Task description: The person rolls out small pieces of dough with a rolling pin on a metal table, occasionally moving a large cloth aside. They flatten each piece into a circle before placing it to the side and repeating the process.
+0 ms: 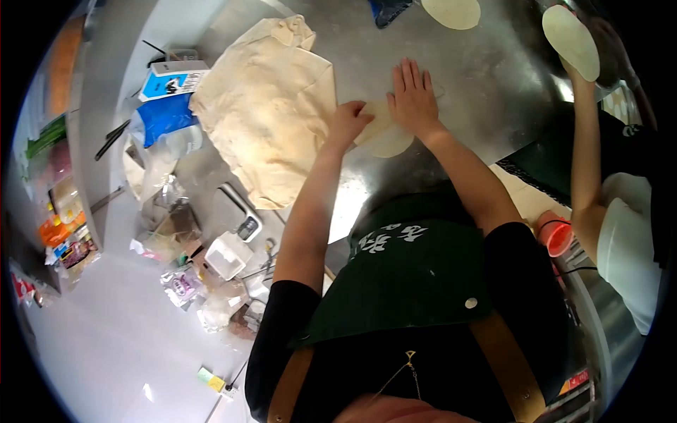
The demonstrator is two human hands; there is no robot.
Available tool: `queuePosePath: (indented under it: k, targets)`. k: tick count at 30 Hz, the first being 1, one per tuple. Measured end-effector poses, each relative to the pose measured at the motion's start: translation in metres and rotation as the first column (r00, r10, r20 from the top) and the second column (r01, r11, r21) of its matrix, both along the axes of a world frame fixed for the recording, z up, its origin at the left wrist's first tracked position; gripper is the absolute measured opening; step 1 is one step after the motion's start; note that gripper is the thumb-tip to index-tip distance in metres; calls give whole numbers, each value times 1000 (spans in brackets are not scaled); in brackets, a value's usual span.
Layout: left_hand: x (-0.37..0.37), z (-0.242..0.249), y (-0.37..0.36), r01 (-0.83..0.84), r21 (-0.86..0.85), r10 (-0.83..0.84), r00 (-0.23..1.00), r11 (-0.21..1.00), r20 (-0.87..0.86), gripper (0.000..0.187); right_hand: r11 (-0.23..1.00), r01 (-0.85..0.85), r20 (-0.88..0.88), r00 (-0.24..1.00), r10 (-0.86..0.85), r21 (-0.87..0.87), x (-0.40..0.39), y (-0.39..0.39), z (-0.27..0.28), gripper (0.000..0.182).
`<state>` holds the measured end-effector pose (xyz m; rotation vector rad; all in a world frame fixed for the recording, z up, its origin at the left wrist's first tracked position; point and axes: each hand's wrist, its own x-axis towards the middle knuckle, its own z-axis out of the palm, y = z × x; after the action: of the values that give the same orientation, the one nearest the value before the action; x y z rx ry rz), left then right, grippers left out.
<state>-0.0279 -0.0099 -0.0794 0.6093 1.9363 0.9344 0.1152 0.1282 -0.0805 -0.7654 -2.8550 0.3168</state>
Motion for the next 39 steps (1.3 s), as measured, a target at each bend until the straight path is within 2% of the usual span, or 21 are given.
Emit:
queuePosePath:
  k: [3, 5, 7, 10, 13, 14, 17, 20, 22, 23, 26, 28, 29, 32, 35, 37, 39]
  targets:
    - [5, 36, 14, 165, -168, -200, 955, 972, -219, 35, 999, -33, -68, 997, 32, -19, 5, 6, -6, 62]
    - [9, 34, 16, 195, -202, -245, 933, 960, -263, 35, 995, -65, -23, 998, 63, -76, 48, -11, -5, 63]
    - [17, 42, 14, 211, -250, -289, 896, 945, -336, 33, 968, -139, -109, 987, 119, -206, 88, -17, 7, 60]
    - [45, 55, 8, 330, -152, -351, 707, 932, -614, 32, 933, -316, -101, 948, 303, -173, 134, -12, -1, 47]
    - [60, 87, 6, 264, 57, -205, 853, 963, -480, 30, 916, -356, -58, 934, 352, -182, 146, 1, 3, 38]
    - [55, 96, 9, 204, 25, -181, 912, 979, -368, 30, 912, -365, -57, 931, 360, -186, 147, 7, 10, 37]
    - [39, 76, 10, 229, -183, -282, 887, 956, -365, 30, 895, -402, -39, 915, 403, -195, 135, 21, 33, 35]
    - [30, 27, -5, 233, -152, -277, 859, 960, -432, 26, 889, -414, -37, 909, 416, -197, 110, 30, 38, 38]
    - [26, 35, -2, 216, -211, -275, 910, 953, -310, 30, 886, -415, -100, 910, 403, -204, 94, 32, 31, 43]
    - [23, 37, -2, 205, -243, -265, 932, 948, -248, 33, 929, -325, -93, 945, 313, -178, 81, 30, 23, 43]
    - [17, 19, -11, 123, -155, -141, 984, 980, -109, 31, 990, -91, -63, 994, 84, -106, 56, 13, 0, 45]
    - [19, 16, -13, -28, -33, 30, 999, 999, 42, 29, 998, 10, -29, 1000, -12, -65, 53, 1, -5, 45]
    - [19, 16, -13, -111, 22, 108, 987, 994, 120, 27, 997, 7, -32, 999, -9, -71, 61, -6, -8, 45]
    - [18, 13, -9, -199, 82, 177, 960, 977, 218, 27, 998, -3, -14, 1000, 3, -58, 76, -6, -13, 47]
    - [12, 0, -4, -143, 35, 129, 958, 989, 255, 27, 1000, -5, 23, 1000, 5, -30, 30, 8, -12, 51]
    - [11, 7, 1, -26, -16, 28, 987, 1000, 156, 28, 1000, -8, -20, 1000, 8, 14, 3, 15, -4, 52]
    - [5, 12, 11, 60, -58, -57, 997, 997, 49, 29, 999, -51, -41, 998, 51, 6, 19, 12, -9, 54]
